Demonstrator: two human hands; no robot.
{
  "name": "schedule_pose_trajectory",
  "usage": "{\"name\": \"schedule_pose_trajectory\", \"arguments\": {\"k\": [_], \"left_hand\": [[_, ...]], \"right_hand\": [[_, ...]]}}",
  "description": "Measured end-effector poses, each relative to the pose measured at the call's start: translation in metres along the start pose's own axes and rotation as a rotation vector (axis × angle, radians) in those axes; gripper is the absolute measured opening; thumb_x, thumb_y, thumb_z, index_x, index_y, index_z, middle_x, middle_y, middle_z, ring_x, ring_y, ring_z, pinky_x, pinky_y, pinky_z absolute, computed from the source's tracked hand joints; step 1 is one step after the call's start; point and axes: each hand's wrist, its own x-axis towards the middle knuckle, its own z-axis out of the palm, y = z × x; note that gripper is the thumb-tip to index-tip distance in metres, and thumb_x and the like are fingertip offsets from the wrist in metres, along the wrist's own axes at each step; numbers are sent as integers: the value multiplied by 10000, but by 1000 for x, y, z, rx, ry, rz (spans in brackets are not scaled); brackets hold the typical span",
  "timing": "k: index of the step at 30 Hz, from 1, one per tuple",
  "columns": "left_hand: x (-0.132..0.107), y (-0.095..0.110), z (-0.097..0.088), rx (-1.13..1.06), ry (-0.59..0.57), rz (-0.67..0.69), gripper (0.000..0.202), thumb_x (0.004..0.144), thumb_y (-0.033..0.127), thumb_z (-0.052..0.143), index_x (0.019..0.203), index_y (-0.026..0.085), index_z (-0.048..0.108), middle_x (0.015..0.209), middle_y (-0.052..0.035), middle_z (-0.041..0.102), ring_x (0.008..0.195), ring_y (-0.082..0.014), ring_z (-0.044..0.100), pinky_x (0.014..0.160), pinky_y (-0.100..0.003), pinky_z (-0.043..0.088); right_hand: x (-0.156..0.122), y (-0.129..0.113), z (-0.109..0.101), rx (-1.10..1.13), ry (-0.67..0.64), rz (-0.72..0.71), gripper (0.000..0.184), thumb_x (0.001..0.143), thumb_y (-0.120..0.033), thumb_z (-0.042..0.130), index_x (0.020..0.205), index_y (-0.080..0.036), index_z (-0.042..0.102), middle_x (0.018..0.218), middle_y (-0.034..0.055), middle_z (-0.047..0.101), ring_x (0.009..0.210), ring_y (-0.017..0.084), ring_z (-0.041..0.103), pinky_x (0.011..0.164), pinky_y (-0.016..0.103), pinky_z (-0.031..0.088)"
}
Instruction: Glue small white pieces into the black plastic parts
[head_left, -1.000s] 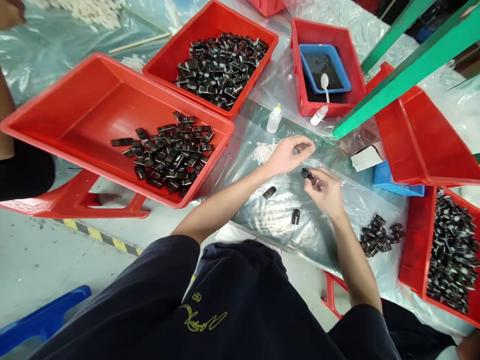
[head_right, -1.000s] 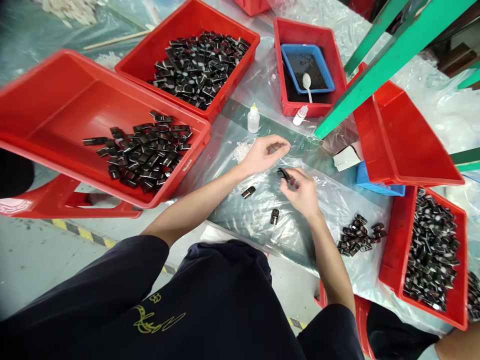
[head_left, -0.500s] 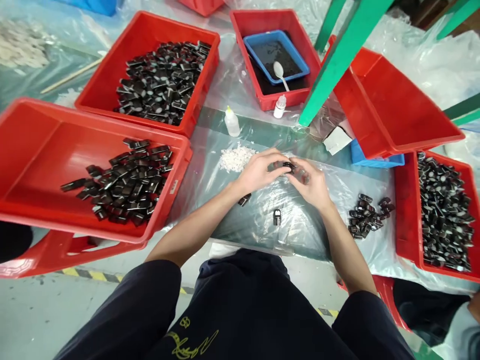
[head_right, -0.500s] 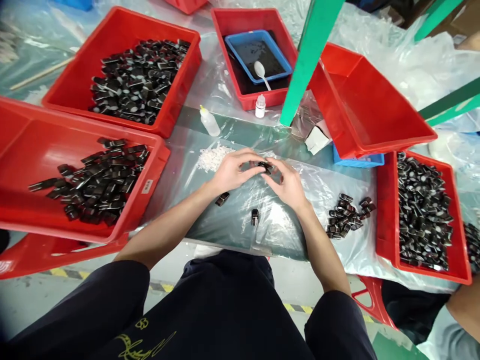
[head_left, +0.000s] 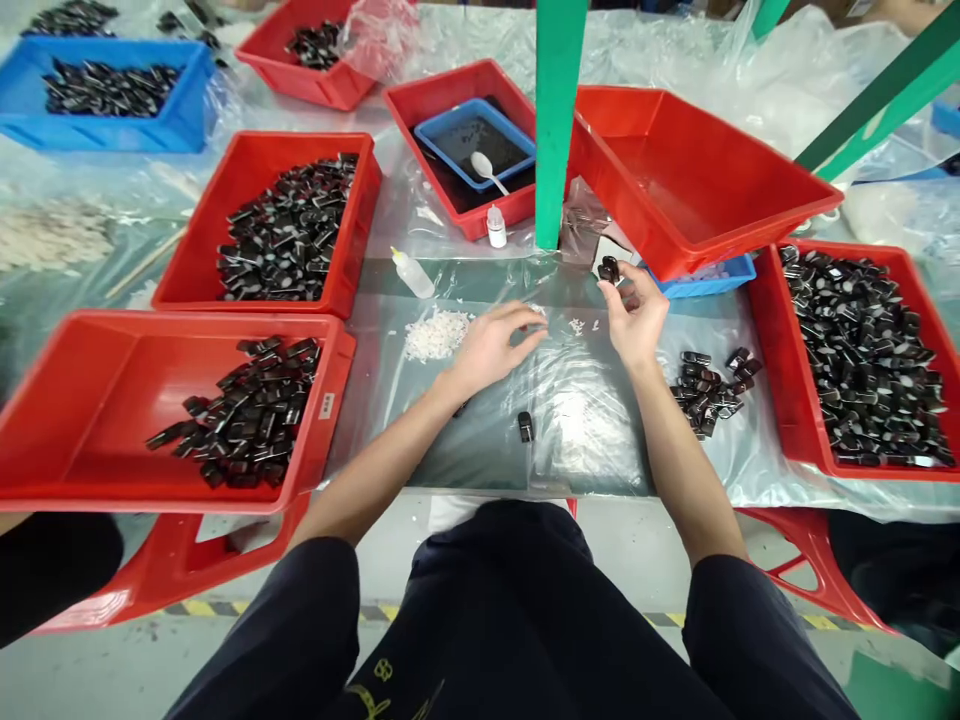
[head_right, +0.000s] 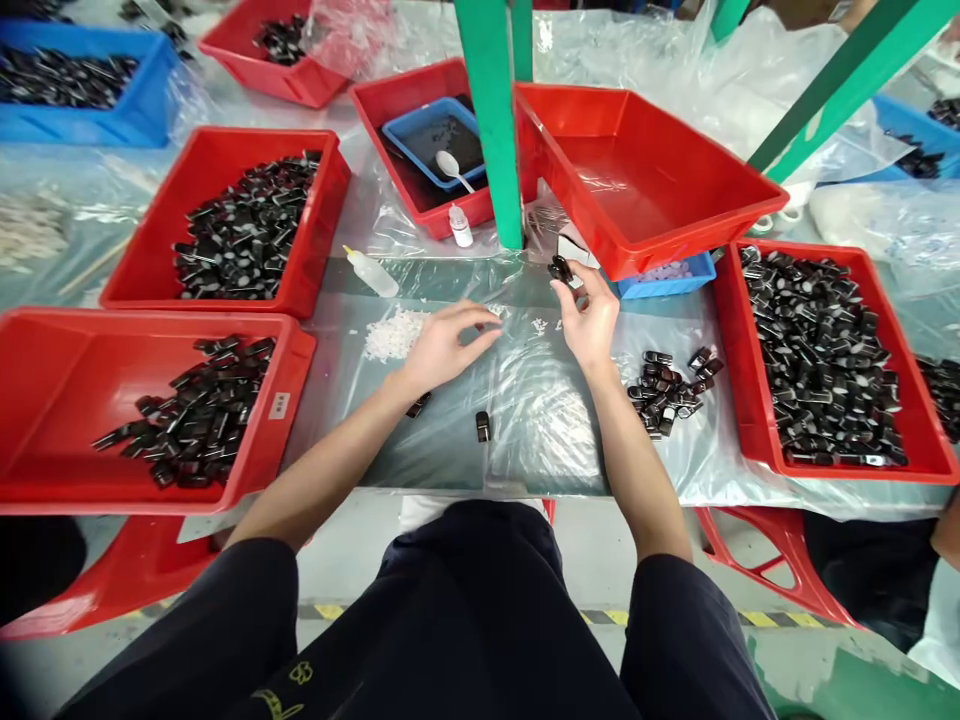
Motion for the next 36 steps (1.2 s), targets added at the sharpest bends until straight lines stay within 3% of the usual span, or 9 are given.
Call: {"name": "schedule_pose_trajectory", "arguments": {"k": [2, 5, 8, 11, 18, 25, 30, 36], "left_hand": [[10, 12, 4, 82, -146, 48, 228, 1117, 330, 663, 1219, 224, 837, 1223, -84, 840, 1071, -243, 804, 940, -377, 626], [32, 21, 15, 220, -261, 92, 293, 1135, 285, 601, 1313, 223, 826, 1325, -109, 820, 1258, -299, 779, 1051, -428, 616], [55, 21, 30, 312, -341, 152, 355, 1115, 226, 597, 1408, 205, 798, 1380, -135, 799, 1329, -319, 741, 1144, -464, 588], [70, 16, 45, 327, -427, 245, 354, 1108, 207, 594, 1390, 182, 808, 1376, -144, 801, 1338, -310, 734, 1193, -454, 566], [81, 10, 59, 377, -432, 312, 376, 1119, 219, 584, 1430, 189, 793, 1431, -162, 791, 1390, -330, 724, 1149, -455, 595], [92, 13, 71, 401, -443, 374, 358, 1133, 249, 598, 1403, 123, 796, 1485, -211, 780, 1420, -338, 726, 1215, -467, 569], [94, 12, 64, 443, -458, 338, 303, 1124, 207, 570, 1285, 130, 815, 1351, -193, 817, 1306, -321, 769, 1048, -420, 610], [83, 5, 28, 481, -535, 253, 226, 1030, 117, 598, 1086, 148, 814, 1127, -148, 803, 1055, -289, 787, 865, -373, 568]], "right_hand": [[0, 3, 2, 3, 1, 3, 616, 1114, -735, 601, 1437, -235, 761, 1197, 128, 776, 896, 245, 770, 804, 439, 692], [-2, 3, 3, -2, -11, -8, 581, 1129, -698, 601, 1459, -243, 749, 1204, 124, 773, 902, 243, 770, 810, 434, 693], [-3, -2, 4, -1, -15, -15, 570, 1119, -696, 621, 1429, -238, 760, 1205, 125, 775, 863, 233, 756, 787, 414, 681], [-2, -7, 3, 15, -10, -12, 572, 1108, -706, 630, 1385, -228, 775, 1204, 132, 781, 807, 220, 736, 774, 410, 671], [-1, -14, 2, 25, 33, -18, 562, 1102, -717, 628, 1335, -232, 790, 1203, 116, 802, 757, 197, 699, 820, 418, 675], [-1, -13, 2, 42, 49, 2, 559, 1086, -702, 657, 1329, -218, 794, 1158, 111, 800, 743, 193, 698, 778, 409, 667], [-1, -11, 1, 26, 72, 16, 572, 1075, -717, 664, 1318, -217, 794, 1138, 103, 796, 726, 174, 683, 737, 367, 643], [-2, -10, 2, 17, 59, 36, 587, 1077, -727, 651, 1335, -216, 782, 1125, 104, 779, 760, 191, 688, 804, 395, 647]]}}
